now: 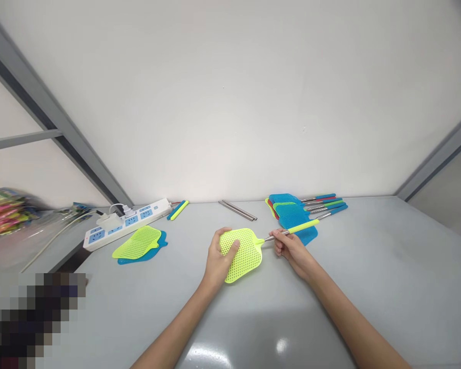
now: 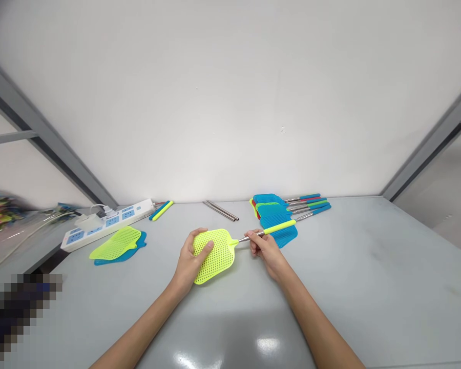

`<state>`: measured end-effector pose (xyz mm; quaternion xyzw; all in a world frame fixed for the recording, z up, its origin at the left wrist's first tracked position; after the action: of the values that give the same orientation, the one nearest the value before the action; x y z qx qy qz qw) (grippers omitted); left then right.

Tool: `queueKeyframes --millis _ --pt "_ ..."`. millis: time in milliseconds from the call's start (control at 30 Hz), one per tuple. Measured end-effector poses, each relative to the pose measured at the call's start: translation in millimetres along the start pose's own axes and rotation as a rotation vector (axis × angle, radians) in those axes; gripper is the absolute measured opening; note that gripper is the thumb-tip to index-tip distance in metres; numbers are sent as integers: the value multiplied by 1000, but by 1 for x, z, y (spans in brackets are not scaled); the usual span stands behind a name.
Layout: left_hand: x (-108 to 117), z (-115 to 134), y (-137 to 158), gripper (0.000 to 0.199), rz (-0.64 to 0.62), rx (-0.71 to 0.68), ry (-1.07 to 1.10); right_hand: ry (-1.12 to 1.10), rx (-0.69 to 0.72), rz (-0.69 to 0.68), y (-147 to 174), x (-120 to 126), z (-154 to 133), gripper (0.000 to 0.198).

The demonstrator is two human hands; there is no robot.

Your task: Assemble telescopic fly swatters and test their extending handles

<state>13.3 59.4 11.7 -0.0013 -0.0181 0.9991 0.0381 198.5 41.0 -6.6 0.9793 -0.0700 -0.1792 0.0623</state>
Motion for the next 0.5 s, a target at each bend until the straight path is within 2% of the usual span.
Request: queueKeyframes --millis 167,300,500 --pt "-2 -3 2 46 -21 102 113 -79 7 -1 1 6 -12 23" --pt "-2 -11 1 48 -56 235 192 -219 77 29 2 21 -32 25" --pt "2 -18 -1 46 -66 321 191 -277 96 -70 4 19 -43 32"
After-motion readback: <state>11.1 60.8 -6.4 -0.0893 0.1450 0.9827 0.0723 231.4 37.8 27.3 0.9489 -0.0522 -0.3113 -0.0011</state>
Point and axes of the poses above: each hand's wrist, its own y-axis away from the middle knuckle, its own x-axis out of the back of the hand, z = x × y, the point moved 8 cm from there along -y, towards the middle knuckle, and after that the axes turned 3 degrees about z, right-handed, at the moved point
